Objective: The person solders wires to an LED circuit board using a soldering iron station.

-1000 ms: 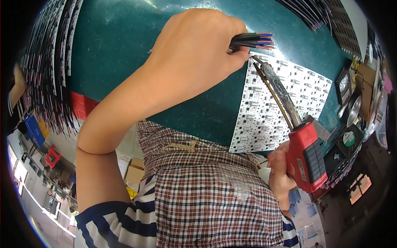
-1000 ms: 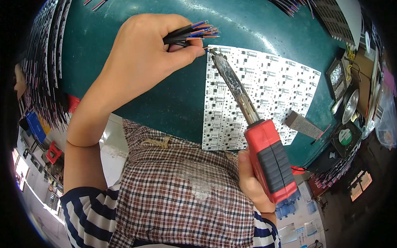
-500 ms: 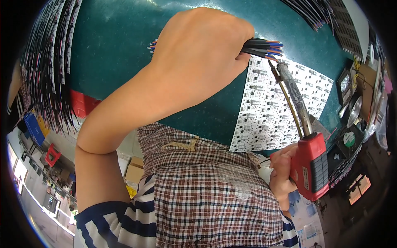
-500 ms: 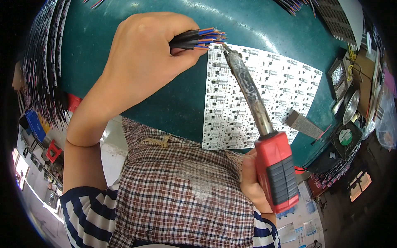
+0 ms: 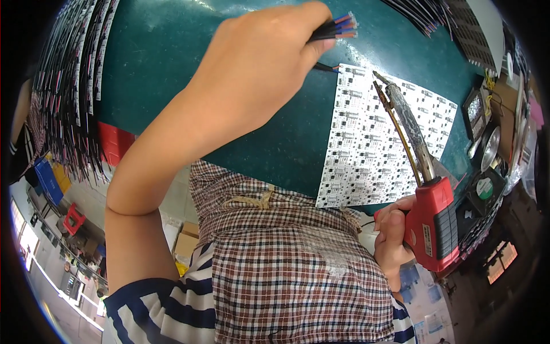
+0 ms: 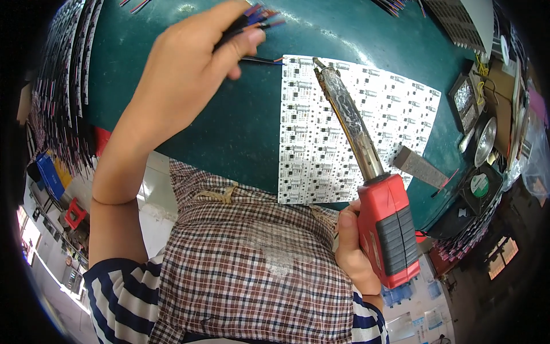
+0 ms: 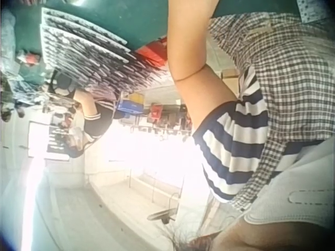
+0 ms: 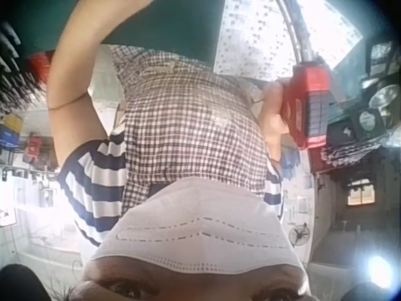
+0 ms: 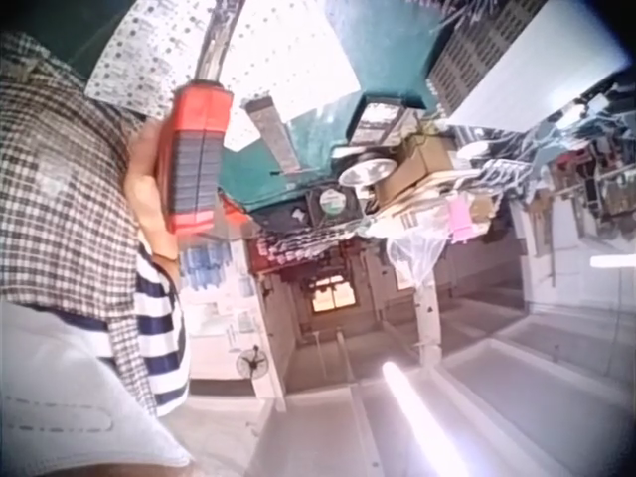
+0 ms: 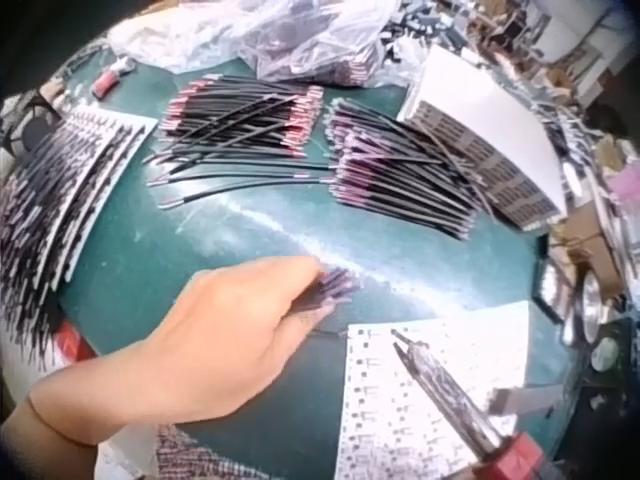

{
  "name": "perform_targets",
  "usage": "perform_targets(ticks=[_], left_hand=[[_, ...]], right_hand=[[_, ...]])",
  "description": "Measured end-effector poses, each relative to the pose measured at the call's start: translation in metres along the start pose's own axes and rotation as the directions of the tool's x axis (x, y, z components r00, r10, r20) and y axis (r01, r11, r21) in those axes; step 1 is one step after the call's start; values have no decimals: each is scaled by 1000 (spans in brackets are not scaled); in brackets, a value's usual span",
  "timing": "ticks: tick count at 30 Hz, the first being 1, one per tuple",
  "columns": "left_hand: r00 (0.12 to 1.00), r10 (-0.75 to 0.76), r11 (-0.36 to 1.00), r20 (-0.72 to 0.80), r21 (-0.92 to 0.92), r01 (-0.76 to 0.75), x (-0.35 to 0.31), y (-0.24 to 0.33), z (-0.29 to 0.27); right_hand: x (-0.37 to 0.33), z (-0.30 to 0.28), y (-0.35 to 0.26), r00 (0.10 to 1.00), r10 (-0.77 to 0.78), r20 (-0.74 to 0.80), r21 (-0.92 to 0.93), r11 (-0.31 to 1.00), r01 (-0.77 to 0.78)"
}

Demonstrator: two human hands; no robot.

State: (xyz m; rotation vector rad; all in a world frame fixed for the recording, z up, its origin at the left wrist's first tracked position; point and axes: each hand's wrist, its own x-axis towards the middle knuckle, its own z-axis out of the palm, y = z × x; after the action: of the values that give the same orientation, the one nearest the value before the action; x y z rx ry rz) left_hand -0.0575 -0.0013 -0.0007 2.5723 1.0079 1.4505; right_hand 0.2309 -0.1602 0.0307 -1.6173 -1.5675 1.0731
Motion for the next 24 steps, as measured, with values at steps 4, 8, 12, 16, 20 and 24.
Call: perform_targets(ticks=[4, 8, 12, 16, 20, 24], left_hand=[[706, -634, 772, 316, 305, 558, 24, 29, -23], [657, -680, 720, 325, 128, 682, 5, 44, -20], [625, -691, 703, 364, 136, 698, -9, 53, -9], [662, -688, 719, 298, 160, 676, -15, 53, 0], [651, -682, 726, 333, 199, 658, -16, 52, 0], [659, -683, 726, 315, 191, 660, -16, 54, -1]], right_hand=[[-4, -5, 2, 999, -32, 15, -36, 999, 33], [-9, -16, 9, 983, -64, 171, -176, 980, 95], [-16, -6, 0, 995, 37, 96, -122, 992, -25], [-15, -7, 2, 990, 34, 137, -228, 974, -2], [-10, -9, 4, 980, 25, 198, -217, 976, 19], [-6, -6, 1, 972, -20, 234, -244, 967, 79]])
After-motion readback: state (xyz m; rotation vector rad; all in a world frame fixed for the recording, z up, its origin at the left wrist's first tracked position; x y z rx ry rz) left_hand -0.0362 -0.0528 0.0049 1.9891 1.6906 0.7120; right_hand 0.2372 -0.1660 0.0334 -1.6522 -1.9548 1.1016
